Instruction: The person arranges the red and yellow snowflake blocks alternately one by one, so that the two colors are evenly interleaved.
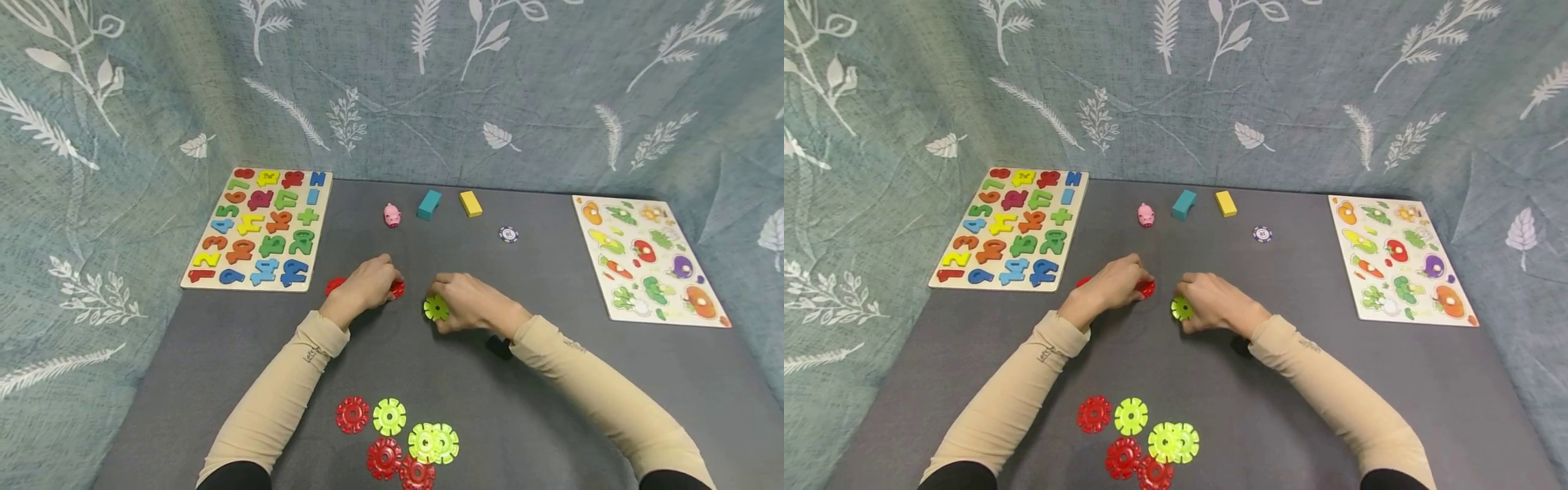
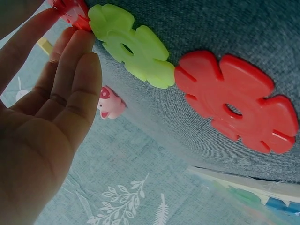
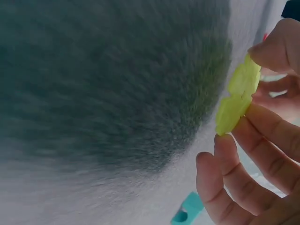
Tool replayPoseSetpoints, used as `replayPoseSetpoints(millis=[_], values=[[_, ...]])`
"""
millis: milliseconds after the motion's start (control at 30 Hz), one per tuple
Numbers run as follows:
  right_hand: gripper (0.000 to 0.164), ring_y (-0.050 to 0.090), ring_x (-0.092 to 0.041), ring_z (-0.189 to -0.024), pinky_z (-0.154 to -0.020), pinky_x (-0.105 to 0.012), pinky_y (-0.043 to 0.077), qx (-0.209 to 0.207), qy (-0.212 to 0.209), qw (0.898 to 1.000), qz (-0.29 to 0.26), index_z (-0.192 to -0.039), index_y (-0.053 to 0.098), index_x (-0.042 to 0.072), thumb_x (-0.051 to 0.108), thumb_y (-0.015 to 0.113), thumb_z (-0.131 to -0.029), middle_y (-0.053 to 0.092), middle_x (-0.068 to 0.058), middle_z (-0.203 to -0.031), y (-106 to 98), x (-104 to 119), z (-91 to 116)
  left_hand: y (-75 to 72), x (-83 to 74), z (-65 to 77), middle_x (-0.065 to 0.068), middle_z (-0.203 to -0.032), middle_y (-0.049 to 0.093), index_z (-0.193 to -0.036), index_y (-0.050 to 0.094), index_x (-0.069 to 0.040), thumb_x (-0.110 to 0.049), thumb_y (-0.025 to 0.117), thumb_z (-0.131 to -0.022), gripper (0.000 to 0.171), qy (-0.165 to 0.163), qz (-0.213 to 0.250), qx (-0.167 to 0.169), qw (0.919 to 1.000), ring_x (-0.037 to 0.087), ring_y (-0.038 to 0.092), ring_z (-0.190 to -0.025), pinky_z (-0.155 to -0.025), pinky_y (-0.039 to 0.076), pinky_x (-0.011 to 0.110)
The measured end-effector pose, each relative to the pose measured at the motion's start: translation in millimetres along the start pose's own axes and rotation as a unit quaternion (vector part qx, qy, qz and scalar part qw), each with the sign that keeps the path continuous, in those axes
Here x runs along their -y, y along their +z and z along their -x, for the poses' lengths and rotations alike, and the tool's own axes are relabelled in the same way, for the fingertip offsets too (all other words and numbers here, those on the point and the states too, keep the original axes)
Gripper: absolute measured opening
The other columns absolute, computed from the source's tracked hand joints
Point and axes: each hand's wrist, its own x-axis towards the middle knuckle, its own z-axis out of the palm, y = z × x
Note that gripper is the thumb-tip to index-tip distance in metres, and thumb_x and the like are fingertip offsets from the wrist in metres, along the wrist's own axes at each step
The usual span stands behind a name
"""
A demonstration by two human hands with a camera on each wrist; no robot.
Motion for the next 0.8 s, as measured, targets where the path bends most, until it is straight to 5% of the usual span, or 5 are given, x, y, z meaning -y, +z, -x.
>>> replayPoseSetpoints(millis=[267, 800], values=[[0.038, 0.057, -0.014, -0.077, -0.069, -0.029, 0.051, 0.017, 0.009, 1.000, -0.009, -0.101, 0.071, 0.008, 0.028, 0.079, -0.070, 0.062, -0.007, -0.100, -1, -9, -37, 0.5, 1.1, 0.5, 0.012, -0.092, 0.063, -0.105, 0.074, -0.005, -0.007, 0.075, -0.082, 0.024, 0.009, -0.003, -0.010, 0.9999, 0.023, 0.056, -0.085, -0.079, 0.050, 0.036], [0.041, 0.065, -0.019, -0.088, -0.077, -0.032, 0.054, 0.033, 0.017, 0.998, -0.053, -0.108, 0.072, 0.005, 0.025, 0.079, -0.073, 0.067, -0.010, -0.106, 1, -19, -53, 0.7, 2.3, -1.9, 0.013, -0.095, 0.064, -0.106, 0.072, -0.003, -0.010, 0.078, -0.079, 0.028, -0.001, 0.001, -0.009, 1.0000, 0.024, 0.059, -0.086, -0.079, 0.050, 0.037]])
